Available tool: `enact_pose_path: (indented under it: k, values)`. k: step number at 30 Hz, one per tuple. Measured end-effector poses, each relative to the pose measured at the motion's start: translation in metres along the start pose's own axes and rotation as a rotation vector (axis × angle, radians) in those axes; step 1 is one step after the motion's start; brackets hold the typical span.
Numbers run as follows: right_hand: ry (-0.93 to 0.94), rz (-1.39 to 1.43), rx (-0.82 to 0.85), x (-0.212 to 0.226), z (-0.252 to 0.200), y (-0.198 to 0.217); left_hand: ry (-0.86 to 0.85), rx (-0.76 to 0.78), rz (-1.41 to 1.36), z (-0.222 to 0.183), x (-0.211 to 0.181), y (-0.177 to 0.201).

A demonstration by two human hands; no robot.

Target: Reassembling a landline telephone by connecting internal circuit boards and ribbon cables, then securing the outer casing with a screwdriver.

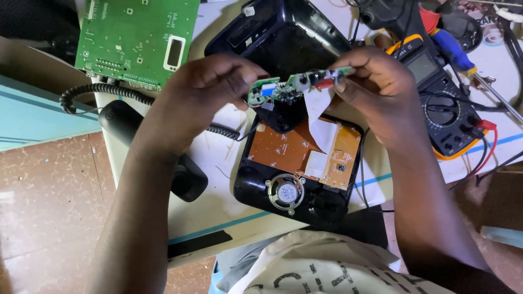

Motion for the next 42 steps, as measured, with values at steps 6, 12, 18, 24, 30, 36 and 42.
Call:
enact_pose_path:
  k: [6,12,18,24,30,36,42]
  values:
    - [0.300,0.142,0.106,0.007,0.000,0.007,-0.288,-0.540,0.433,0.006,0.025,0.015]
    - [0.327,0.138,0.071,-0.001,-0.003,0.006,-0.243,-0.501,0.542,0.013,0.040,0.015]
    - [0.329,0.101,0.065,-0.001,-0.004,0.006,0.047,-0.283,0.377,0.000,0.010,0.002]
    - [0.366,0.078,0.105,0.005,-0.002,0.004,0.382,0.125,0.092,-0.010,-0.013,-0.013]
    - [0.325,0.068,0.100,0.012,0.002,0.001,0.275,0.089,-0.069,0.000,0.004,-0.009]
    - [0.090,0.037,0.064,0.022,0.004,-0.002,0.025,0.030,-0.147,0.013,0.023,-0.004]
    - [0.026,0.086,0.068,0.014,0.001,0.002,0.077,-0.053,-0.083,0.013,0.024,-0.006]
Point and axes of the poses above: each hand's wrist, its own z-axis towards the middle knuckle, its own y-axis out of the back of the hand, x = y × z, the point moved 2 cm from there along z, towards the middle knuckle, and after that the axes turned 13 degrees about y, right-handed, at the moved point
